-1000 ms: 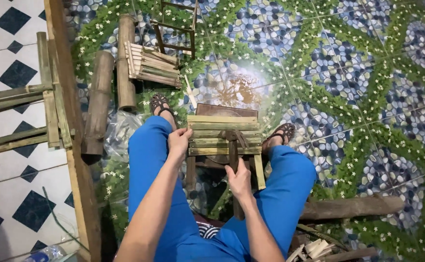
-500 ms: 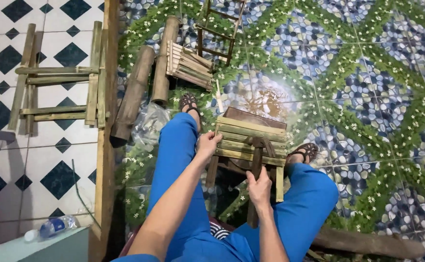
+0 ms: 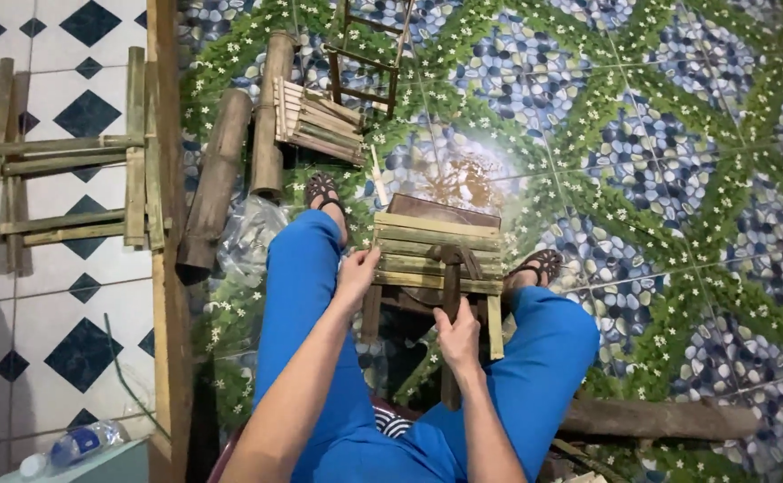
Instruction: The person assembles a small bamboo stool by hand, using a curved metal tool to press and secure slats into place. They repeatedly adjust the slats and tap them with the tool to ensure alignment.
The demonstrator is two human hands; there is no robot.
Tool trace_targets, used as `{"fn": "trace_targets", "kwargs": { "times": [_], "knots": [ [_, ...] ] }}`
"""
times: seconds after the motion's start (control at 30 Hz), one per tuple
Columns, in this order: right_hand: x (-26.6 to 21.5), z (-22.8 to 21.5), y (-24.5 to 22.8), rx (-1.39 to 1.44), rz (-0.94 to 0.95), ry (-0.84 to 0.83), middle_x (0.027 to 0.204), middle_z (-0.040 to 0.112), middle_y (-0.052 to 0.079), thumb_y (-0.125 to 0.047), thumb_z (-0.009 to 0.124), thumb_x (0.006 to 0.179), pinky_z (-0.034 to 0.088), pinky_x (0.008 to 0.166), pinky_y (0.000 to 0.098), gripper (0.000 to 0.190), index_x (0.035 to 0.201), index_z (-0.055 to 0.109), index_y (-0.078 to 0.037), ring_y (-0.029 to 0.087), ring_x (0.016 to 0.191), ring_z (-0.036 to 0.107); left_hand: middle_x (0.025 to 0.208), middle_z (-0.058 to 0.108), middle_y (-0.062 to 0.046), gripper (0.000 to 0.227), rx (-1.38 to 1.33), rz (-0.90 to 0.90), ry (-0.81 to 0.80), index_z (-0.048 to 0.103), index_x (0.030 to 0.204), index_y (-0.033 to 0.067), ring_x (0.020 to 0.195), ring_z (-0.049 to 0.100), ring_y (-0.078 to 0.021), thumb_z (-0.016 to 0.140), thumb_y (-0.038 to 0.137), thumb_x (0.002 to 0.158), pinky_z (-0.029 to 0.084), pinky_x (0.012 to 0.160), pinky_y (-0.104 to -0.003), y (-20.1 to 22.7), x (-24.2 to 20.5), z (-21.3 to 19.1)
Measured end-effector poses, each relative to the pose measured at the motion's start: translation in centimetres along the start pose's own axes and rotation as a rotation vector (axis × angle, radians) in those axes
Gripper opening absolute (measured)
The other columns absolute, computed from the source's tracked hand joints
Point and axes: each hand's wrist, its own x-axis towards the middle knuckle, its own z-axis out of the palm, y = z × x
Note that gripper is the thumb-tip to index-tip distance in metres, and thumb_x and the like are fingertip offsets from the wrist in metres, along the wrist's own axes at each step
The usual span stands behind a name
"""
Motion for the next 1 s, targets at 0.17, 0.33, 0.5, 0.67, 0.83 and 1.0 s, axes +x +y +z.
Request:
{"fn": "trace_targets", "kwargs": {
  "times": [0.17,0.33,0.5,0.67,0.83,1.0],
  "knots": [
    [1.0,0.1,0.9,-0.012,-0.008,-0.019,0.064,0.070,0.018,-0.012,0.070,0.093,0.054,0.040,0.0371,0.014,0.105,0.065,-0.006,0.025,0.048,0.067,0.113,0.078,-0.008,0.041,-0.030,0.038,0.031,0.079,0.119,0.0132,0.114,0.070,-0.0283,0.075,0.041,0.089,0.053,0.092,-0.041,-0.8,-0.4,0.0],
    [1.2,0.1,1.4,-0.005,-0.029,-0.041,0.067,0.071,0.020,-0.011,0.067,0.096,0.056,0.041,0.0364,0.016,0.110,0.066,-0.005,0.027,0.051,0.070,0.109,0.079,-0.008,0.037,-0.067,-0.004,0.050,0.081,0.116,0.0134,0.109,0.072,-0.0270,0.076,0.038,0.088,0.054,0.088,-0.038,3.3,-3.7,-1.4],
    [0.8,0.0,0.9,-0.009,-0.024,-0.038,0.070,0.073,0.022,-0.010,0.068,0.095,0.057,0.045,0.0388,0.021,0.116,0.065,-0.005,0.029,0.055,0.072,0.103,0.080,-0.011,0.036,-0.099,0.025,0.053,0.081,0.113,0.0099,0.103,0.073,-0.0257,0.077,0.035,0.087,0.055,0.082,-0.035,2.5,-2.6,-0.9],
    [1.6,0.2,1.8,-0.018,-0.029,-0.027,0.066,0.071,0.020,-0.012,0.069,0.094,0.054,0.042,0.0362,0.016,0.108,0.066,-0.006,0.026,0.051,0.069,0.106,0.078,-0.010,0.040,-0.251,0.033,-0.027,0.075,0.123,0.0064,0.098,0.071,-0.0212,0.077,0.025,0.088,0.057,0.081,-0.036,4.8,-6.7,-2.9],
    [1.1,0.0,1.5,-0.021,-0.032,-0.028,0.068,0.071,0.023,-0.012,0.070,0.093,0.054,0.043,0.0374,0.015,0.106,0.065,-0.005,0.028,0.053,0.070,0.104,0.075,-0.019,0.046,-0.345,0.081,-0.066,0.069,0.128,-0.0072,0.096,0.069,-0.0236,0.079,0.003,0.084,0.058,0.082,-0.037,4.8,-7.3,-2.8],
    [1.2,0.1,1.0,-0.037,-0.036,-0.038,0.069,0.072,0.024,-0.013,0.069,0.094,0.055,0.044,0.0386,0.018,0.109,0.065,-0.005,0.029,0.054,0.071,0.102,0.076,-0.019,0.048,-0.353,0.100,-0.028,0.070,0.126,-0.0073,0.093,0.071,-0.0221,0.081,0.002,0.081,0.060,0.078,-0.035,3.7,-6.0,-2.2]
  ]
}}
